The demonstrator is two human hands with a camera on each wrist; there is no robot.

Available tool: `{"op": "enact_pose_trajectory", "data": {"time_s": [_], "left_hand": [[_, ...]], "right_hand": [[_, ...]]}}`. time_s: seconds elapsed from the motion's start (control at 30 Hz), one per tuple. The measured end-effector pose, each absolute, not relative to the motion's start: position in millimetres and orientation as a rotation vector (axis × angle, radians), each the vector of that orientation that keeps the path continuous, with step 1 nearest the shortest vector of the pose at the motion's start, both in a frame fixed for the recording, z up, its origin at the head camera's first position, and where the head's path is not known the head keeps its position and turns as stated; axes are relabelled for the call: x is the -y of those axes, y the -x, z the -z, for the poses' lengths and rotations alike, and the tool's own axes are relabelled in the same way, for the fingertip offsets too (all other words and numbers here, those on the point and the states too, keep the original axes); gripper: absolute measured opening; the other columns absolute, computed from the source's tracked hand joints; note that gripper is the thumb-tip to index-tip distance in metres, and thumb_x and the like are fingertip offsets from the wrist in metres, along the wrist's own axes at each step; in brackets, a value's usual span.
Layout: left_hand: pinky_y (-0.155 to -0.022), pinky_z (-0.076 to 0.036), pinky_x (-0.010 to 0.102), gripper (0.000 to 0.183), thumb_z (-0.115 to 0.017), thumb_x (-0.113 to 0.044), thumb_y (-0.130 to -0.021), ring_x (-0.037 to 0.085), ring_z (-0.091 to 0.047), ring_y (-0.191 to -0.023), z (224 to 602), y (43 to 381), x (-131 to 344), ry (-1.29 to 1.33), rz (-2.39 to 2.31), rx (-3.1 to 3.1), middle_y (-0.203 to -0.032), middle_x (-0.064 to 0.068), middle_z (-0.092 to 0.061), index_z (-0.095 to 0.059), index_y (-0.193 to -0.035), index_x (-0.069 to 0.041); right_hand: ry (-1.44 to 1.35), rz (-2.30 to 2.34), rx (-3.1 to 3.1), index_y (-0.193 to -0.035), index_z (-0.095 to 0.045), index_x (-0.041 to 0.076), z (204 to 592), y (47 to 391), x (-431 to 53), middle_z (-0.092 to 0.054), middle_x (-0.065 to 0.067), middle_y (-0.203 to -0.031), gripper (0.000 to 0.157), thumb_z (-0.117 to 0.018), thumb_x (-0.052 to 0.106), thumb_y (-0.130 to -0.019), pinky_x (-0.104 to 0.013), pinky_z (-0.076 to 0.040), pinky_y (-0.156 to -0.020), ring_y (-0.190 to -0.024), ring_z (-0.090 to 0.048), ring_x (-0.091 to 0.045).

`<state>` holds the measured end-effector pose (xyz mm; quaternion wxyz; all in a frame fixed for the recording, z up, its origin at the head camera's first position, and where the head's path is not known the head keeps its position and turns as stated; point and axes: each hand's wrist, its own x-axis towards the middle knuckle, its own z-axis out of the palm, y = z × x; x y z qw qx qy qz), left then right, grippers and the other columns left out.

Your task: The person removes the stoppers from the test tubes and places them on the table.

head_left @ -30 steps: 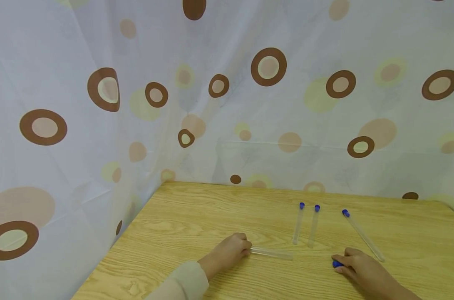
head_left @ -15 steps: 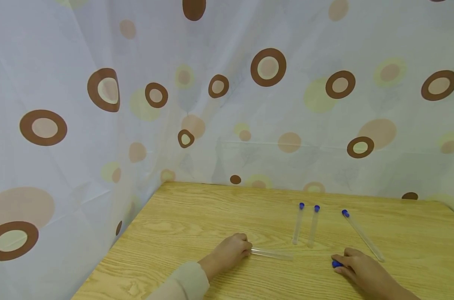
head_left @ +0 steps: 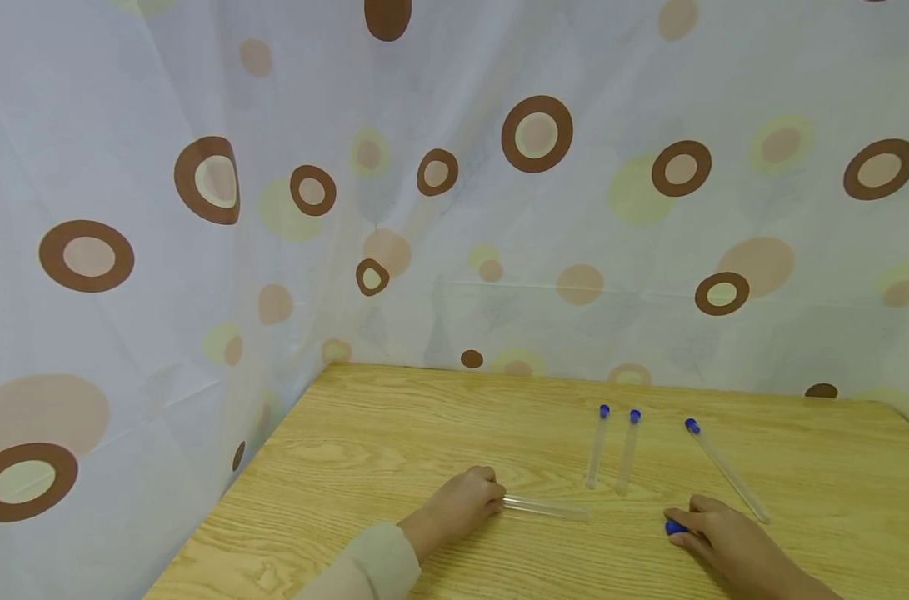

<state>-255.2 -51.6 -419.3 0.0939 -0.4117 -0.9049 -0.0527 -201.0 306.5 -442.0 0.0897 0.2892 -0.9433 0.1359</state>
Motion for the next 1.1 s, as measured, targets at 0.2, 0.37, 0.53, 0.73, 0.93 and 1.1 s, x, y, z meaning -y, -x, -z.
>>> {"op": "enact_pose_trajectory", "data": {"time_s": [0.2, 0.37, 0.53, 0.73, 0.93, 1.1], "left_hand": [[-0.067, -0.045, 0.002, 0.010, -0.064, -0.020, -0.085, 0.003, -0.058, -0.080, 421.6, 256.1, 52.0, 1.207, 0.128, 2.680, -0.086, -0.003, -0.060, -0.070, -0.088, -0.013], [-0.069, -0.046, 0.002, 0.011, -0.064, -0.021, -0.085, 0.004, -0.059, -0.081, 422.3, 256.3, 52.3, 1.199, 0.116, 2.682, -0.088, -0.002, -0.061, -0.070, -0.089, -0.013], [-0.071, -0.046, 0.002, 0.012, -0.063, -0.021, -0.085, 0.005, -0.061, -0.083, 422.6, 256.4, 52.5, 1.202, 0.104, 2.680, -0.090, -0.002, -0.062, -0.070, -0.090, -0.012], [-0.070, -0.046, 0.001, 0.013, -0.063, -0.021, -0.085, 0.004, -0.060, -0.083, 422.4, 256.0, 52.7, 1.209, 0.109, 2.691, -0.090, -0.002, -0.061, -0.071, -0.090, -0.012], [-0.070, -0.046, 0.002, 0.013, -0.063, -0.023, -0.085, 0.003, -0.058, -0.083, 420.9, 255.7, 53.2, 1.220, 0.112, 2.693, -0.090, -0.002, -0.060, -0.070, -0.089, -0.013], [-0.068, -0.045, 0.003, 0.013, -0.063, -0.024, -0.085, 0.003, -0.056, -0.080, 420.2, 256.6, 53.4, 1.225, 0.159, 2.708, -0.089, -0.002, -0.059, -0.070, -0.087, -0.013]], "right_hand": [[-0.864, -0.379, 2.783, -0.103, -0.065, -0.010, 441.9, 201.5, -306.3, -0.036, 0.011, -0.070, 0.034, -0.064, 0.019, -0.085, -0.012, -0.027, -0.048, -0.058, -0.024, 0.007], [-0.849, -0.402, 2.844, -0.106, -0.064, -0.010, 440.4, 201.4, -306.2, -0.037, 0.009, -0.070, 0.035, -0.062, 0.019, -0.087, -0.012, -0.028, -0.048, -0.058, -0.025, 0.006], [-0.850, -0.402, 2.855, -0.106, -0.064, -0.010, 440.1, 201.7, -306.3, -0.037, 0.009, -0.070, 0.036, -0.062, 0.020, -0.087, -0.012, -0.028, -0.048, -0.058, -0.025, 0.005], [-0.837, -0.403, 2.890, -0.107, -0.064, -0.009, 438.5, 202.1, -306.0, -0.039, 0.009, -0.071, 0.036, -0.061, 0.021, -0.088, -0.013, -0.028, -0.049, -0.058, -0.026, 0.005], [-0.830, -0.409, 2.899, -0.106, -0.064, -0.009, 436.0, 201.3, -304.5, -0.041, 0.008, -0.072, 0.036, -0.061, 0.021, -0.088, -0.013, -0.029, -0.049, -0.059, -0.027, 0.005], [-0.823, -0.426, 2.891, -0.106, -0.065, -0.009, 434.4, 200.8, -302.8, -0.042, 0.009, -0.072, 0.035, -0.061, 0.021, -0.088, -0.013, -0.030, -0.049, -0.059, -0.027, 0.006]]}}
